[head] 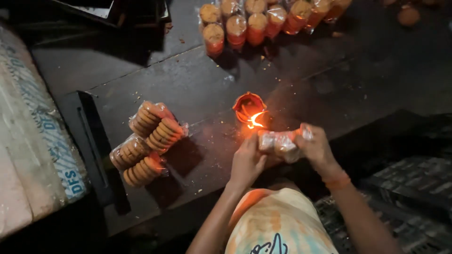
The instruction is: The person places cookies into plastic bags and seals the bags by melting the plastic over an open flame. The person then organizes the sealed bags and places them into a large storage container.
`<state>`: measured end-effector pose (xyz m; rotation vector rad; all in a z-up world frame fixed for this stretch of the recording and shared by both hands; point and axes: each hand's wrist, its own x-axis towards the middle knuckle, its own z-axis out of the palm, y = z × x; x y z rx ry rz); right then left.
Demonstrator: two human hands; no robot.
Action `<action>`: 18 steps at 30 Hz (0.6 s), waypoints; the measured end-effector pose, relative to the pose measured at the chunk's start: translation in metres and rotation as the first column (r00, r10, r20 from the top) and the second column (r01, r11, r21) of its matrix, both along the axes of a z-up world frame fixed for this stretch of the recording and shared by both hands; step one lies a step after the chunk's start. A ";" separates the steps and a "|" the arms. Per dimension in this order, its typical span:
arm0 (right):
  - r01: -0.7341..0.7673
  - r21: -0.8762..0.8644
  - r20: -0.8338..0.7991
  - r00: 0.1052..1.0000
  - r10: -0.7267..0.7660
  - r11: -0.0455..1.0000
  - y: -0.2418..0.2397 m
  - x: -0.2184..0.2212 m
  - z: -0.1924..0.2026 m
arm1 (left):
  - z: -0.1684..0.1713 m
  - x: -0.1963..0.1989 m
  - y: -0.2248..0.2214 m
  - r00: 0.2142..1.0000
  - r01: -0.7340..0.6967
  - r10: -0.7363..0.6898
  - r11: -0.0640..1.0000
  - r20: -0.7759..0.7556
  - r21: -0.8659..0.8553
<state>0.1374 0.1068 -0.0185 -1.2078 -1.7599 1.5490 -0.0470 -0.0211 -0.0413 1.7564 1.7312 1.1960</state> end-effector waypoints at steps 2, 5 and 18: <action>0.000 -0.199 -0.105 0.994 -0.022 0.980 -0.016 0.007 -0.010 | -0.003 0.003 -0.017 0.946 -0.134 0.225 0.925 0.231 -0.355; 0.033 -0.265 -0.171 0.982 -0.081 0.964 -0.024 0.011 -0.068 | 0.007 0.002 -0.025 0.808 -0.250 0.519 0.732 0.280 -0.634; -0.086 -0.483 -0.543 0.811 -0.220 0.872 0.004 0.028 -0.099 | -0.017 0.020 0.004 0.949 -0.204 0.136 0.953 -0.284 -0.226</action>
